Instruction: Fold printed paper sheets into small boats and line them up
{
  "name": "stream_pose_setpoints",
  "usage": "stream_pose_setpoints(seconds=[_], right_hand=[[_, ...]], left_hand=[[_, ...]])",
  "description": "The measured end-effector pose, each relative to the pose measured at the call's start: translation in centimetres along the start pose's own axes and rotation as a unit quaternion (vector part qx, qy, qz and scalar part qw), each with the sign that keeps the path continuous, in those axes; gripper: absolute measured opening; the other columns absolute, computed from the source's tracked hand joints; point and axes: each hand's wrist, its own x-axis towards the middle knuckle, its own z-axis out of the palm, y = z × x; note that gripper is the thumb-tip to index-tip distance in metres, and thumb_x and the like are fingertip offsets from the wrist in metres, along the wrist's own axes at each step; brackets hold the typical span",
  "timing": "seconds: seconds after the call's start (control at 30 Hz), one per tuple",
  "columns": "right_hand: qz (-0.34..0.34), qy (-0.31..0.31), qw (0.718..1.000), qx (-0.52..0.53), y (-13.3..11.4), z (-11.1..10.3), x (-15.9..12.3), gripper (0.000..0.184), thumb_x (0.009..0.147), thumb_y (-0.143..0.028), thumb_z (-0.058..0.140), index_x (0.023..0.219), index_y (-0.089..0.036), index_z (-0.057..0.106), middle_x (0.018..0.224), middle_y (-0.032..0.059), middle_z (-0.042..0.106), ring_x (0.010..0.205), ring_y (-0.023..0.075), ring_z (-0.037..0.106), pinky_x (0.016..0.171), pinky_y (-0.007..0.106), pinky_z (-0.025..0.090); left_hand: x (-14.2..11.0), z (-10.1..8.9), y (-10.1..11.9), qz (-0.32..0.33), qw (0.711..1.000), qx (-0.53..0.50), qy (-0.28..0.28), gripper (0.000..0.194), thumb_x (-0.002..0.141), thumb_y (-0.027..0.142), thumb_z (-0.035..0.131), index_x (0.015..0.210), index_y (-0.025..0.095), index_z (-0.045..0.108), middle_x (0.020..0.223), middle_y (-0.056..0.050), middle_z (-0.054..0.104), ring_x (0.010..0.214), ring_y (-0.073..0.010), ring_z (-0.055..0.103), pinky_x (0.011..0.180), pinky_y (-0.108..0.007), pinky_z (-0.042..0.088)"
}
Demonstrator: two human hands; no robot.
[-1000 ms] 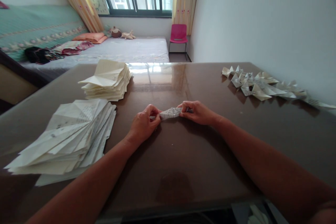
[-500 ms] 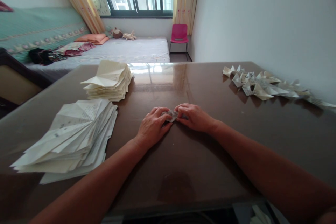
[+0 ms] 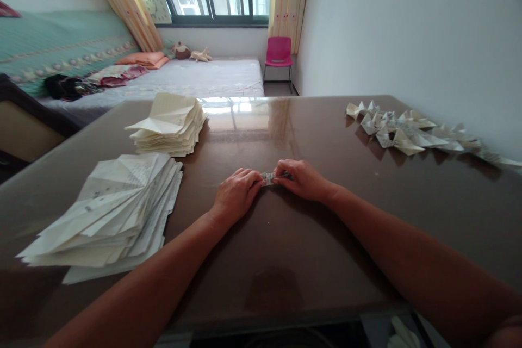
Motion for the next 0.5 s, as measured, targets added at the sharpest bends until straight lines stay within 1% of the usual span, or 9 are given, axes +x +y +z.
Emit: stream_pose_setpoints(seconds=[0.07, 0.17, 0.3, 0.4, 0.5], right_hand=[[0.023, 0.003, 0.999, 0.026, 0.01, -0.06, 0.06, 0.011, 0.085, -0.03, 0.059, 0.083, -0.019, 0.058, 0.077, 0.0014, 0.064, 0.069, 0.0137, 0.056, 0.064, 0.023, 0.039], [0.051, 0.004, 0.998, 0.032, 0.07, -0.12, 0.18, 0.012, 0.084, -0.03, 0.06, 0.082, -0.019, 0.058, 0.071, 0.0, 0.063, 0.064, 0.0131, 0.055, 0.06, 0.023, 0.037], [0.061, 0.001, 0.998, 0.022, 0.34, -0.09, 0.31, 0.011, 0.083, -0.03, 0.06, 0.084, -0.02, 0.057, 0.073, -0.0001, 0.064, 0.065, 0.0132, 0.055, 0.061, 0.023, 0.037], [0.072, -0.007, 0.997, 0.012, 0.48, 0.01, 0.35, 0.009, 0.084, -0.03, 0.059, 0.084, -0.021, 0.057, 0.075, 0.0003, 0.065, 0.068, 0.0142, 0.058, 0.063, 0.023, 0.038], [0.091, -0.01, 0.996, -0.006, 0.32, 0.16, 0.43, 0.008, 0.085, -0.029, 0.058, 0.087, -0.022, 0.057, 0.077, 0.0012, 0.067, 0.071, 0.0158, 0.06, 0.065, 0.024, 0.039]], left_hand=[[0.11, -0.04, 0.01, -0.031, 1.0, 0.003, 0.0, 0.026, 0.093, 0.041, 0.045, 0.083, 0.023, 0.062, 0.086, -0.002, 0.066, 0.084, -0.018, 0.059, 0.073, -0.028, 0.045], [0.22, -0.17, -0.02, -0.08, 0.997, 0.012, -0.006, 0.03, 0.091, 0.047, 0.046, 0.082, 0.023, 0.062, 0.08, -0.002, 0.066, 0.073, -0.017, 0.059, 0.066, -0.027, 0.042], [0.2, -0.33, -0.07, -0.116, 0.993, 0.02, -0.013, 0.03, 0.09, 0.05, 0.044, 0.09, 0.024, 0.06, 0.078, -0.001, 0.066, 0.067, -0.017, 0.06, 0.06, -0.026, 0.04], [0.13, -0.23, -0.04, -0.118, 0.993, 0.031, -0.012, 0.025, 0.091, 0.046, 0.045, 0.099, 0.026, 0.058, 0.083, -0.001, 0.067, 0.071, -0.0183, 0.062, 0.062, -0.026, 0.042], [0.09, -0.08, 0.04, -0.084, 0.995, 0.048, 0.003, 0.024, 0.092, 0.04, 0.044, 0.109, 0.028, 0.057, 0.095, -0.002, 0.067, 0.089, -0.0207, 0.062, 0.069, -0.028, 0.046]])
